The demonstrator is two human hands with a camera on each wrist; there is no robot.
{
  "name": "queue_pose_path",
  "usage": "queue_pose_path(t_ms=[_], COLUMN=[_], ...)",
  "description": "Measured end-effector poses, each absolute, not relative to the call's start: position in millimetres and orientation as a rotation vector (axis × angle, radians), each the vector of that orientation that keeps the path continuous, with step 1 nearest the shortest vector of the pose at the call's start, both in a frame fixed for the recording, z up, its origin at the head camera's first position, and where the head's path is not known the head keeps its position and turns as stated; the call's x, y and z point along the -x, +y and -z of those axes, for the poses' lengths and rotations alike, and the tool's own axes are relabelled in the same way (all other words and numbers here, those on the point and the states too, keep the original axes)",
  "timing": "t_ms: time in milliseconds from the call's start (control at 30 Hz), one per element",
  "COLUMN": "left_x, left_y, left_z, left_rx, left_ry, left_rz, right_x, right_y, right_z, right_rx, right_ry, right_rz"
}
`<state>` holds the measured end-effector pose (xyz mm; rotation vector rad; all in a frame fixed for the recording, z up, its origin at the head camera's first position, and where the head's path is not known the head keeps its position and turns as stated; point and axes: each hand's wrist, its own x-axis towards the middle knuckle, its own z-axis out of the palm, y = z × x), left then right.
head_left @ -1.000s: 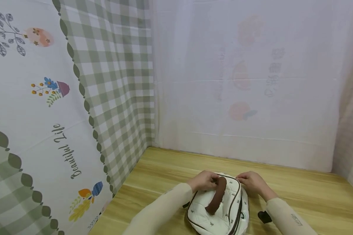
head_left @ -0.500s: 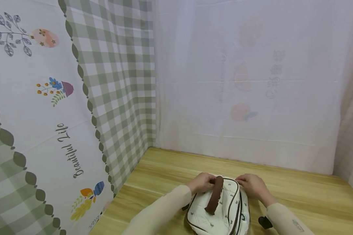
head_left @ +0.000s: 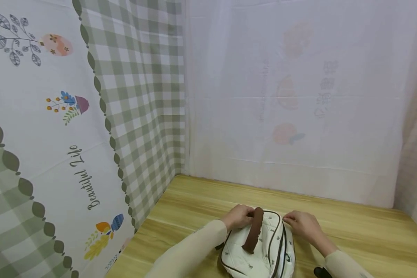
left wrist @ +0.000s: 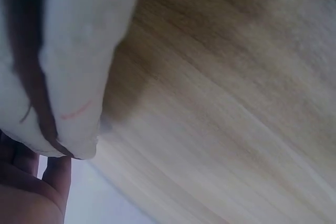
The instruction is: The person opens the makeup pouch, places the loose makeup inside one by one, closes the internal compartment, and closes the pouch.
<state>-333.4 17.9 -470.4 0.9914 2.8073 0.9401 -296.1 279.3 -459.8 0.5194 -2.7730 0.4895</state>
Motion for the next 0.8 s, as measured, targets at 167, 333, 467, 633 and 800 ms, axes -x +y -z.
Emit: queue_pose_path(t_ms=[167, 333, 467, 633, 800], left_x=[332.0, 331.4, 331.8, 330.7, 328.8], left_y=[16.7, 16.9, 19.6, 24.3, 26.5], left_z=[467.5, 467.4, 468.4, 466.8, 464.6], left_rx=[-0.935, -0.861, -0.838, -0.793, -0.758], left_ry=[2.851, 2.876, 2.889, 2.906, 2.913], left_rz=[-0.904, -0.882, -0.876, -0.84, -0.805], right_x=[285.1, 270.2, 259.0, 242.5, 222.8], right_y=[278.1, 276.0, 275.4, 274.9, 270.2], right_z=[458.2, 459.4, 462.0, 465.5, 469.1], right_rx=[-0.518, -0.497, -0.498, -0.536, -0.621], right_ry=[-2.75, -2.693, -2.63, -2.526, -2.419], right_rz=[-0.485, -0.464, -0.456, -0.442, -0.408])
